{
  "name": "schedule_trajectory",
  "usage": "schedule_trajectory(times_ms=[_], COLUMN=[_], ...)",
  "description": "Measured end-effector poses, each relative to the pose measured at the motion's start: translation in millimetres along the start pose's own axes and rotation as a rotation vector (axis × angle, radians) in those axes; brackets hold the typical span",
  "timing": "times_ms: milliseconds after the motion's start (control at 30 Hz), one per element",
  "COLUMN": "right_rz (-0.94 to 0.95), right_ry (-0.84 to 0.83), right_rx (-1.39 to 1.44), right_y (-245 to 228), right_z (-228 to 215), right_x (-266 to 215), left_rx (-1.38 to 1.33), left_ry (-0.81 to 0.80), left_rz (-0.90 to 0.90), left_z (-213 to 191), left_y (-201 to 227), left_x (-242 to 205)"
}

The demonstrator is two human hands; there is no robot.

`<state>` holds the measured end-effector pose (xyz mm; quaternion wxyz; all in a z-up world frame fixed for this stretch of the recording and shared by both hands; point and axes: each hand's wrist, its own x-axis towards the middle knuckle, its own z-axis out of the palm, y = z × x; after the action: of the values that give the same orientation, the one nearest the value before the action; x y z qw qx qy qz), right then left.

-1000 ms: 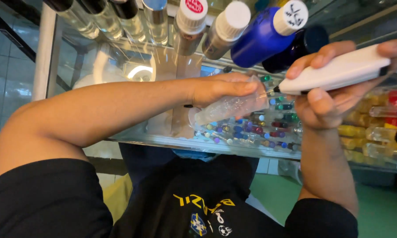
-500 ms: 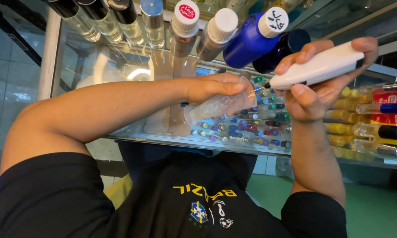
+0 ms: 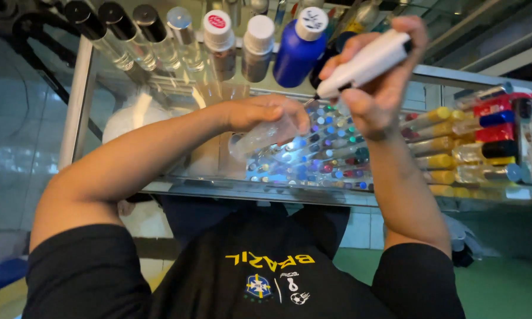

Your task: The person uses a white handheld device to dispense a clear liquid into a small plastic cup. They then pick up a small bottle and pour its contents into the cup, followed by pouring more liquid from the cup into the bottle.

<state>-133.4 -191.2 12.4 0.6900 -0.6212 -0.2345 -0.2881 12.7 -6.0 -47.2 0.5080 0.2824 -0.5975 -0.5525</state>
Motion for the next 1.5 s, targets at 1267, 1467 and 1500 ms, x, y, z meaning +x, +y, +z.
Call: schedule_trajectory(times_ms=[1267, 1467, 1500], right_rz=[-0.624, -0.190, -0.242], right_ry=[0.493, 0.128, 0.022], right_rx=[-0.815, -1.378, -1.490], right_y=[-136.9, -161.6, -160.6], right_z=[29.0, -47.1, 1.7], right_x=[-74.0, -147.8, -87.9], left_rx=[0.744, 0.808, 0.826], left_ry=[0.855, 0.972, 0.951], left_rz=[0.190, 0.101, 0.134], left_z=[109.7, 121.2, 119.2], left_y=[-7.5, 2.9, 5.0], left_x=[-49.2, -48.2, -45.5])
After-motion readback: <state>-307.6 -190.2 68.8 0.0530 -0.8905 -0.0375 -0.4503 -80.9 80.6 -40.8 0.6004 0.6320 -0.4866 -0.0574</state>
